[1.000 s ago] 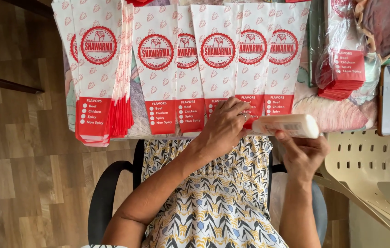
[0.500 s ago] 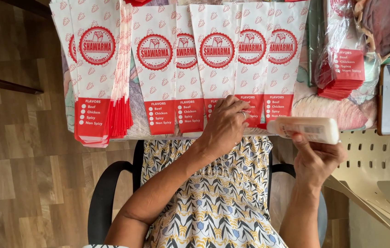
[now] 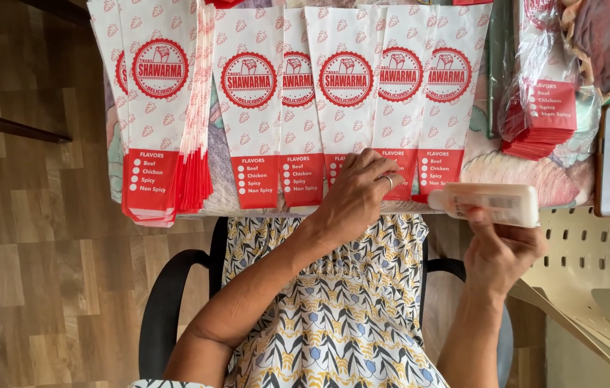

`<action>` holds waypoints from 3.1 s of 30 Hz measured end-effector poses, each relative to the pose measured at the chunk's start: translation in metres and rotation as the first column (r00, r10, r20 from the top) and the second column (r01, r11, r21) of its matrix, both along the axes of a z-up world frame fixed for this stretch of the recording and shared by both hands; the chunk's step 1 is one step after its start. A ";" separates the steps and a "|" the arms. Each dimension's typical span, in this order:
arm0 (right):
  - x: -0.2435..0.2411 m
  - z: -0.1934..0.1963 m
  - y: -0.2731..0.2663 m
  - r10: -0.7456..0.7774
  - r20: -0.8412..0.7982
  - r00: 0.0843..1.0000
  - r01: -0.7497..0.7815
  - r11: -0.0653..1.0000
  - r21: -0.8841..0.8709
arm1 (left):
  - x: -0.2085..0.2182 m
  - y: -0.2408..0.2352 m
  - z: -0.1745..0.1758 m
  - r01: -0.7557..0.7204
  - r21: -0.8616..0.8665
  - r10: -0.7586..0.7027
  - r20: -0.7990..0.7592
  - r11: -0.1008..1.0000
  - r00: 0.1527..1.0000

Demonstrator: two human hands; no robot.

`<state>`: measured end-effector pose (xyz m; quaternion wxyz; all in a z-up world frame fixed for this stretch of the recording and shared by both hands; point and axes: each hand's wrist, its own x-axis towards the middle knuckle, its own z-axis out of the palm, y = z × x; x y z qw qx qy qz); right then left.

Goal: The person is organizing and gluing paper shawarma sleeves by laying them out in overlapping rows and applying glue to the edges.

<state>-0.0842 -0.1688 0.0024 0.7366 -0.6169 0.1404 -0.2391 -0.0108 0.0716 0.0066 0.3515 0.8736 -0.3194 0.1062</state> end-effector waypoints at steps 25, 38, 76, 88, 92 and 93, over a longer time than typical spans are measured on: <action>0.009 -0.043 0.067 0.318 -0.028 0.948 -0.313 0.910 -0.271 | -0.017 0.085 0.043 0.006 0.135 0.032 -0.283 0.991 0.959; 0.002 -0.041 0.045 0.243 0.074 0.967 -0.213 0.936 -0.281 | -0.018 0.073 0.007 -0.084 0.054 0.096 -0.258 0.995 0.961; 0.015 -0.074 0.111 0.463 0.045 0.885 -0.439 0.863 -0.249 | -0.041 0.145 0.047 -0.104 0.148 0.135 -0.222 0.984 0.966; 0.011 -0.090 0.067 0.285 0.160 0.945 -0.245 0.942 -0.230 | -0.041 0.135 0.015 -0.221 0.058 0.228 -0.170 0.974 0.959; 0.012 -0.065 0.106 0.384 0.083 0.920 -0.346 0.892 -0.291 | -0.041 0.137 0.021 -0.221 0.058 0.228 -0.191 0.974 0.955; 0.012 -0.062 0.113 0.395 0.085 0.915 -0.359 0.892 -0.274 | -0.041 0.138 0.023 -0.218 0.054 0.224 -0.197 0.974 0.954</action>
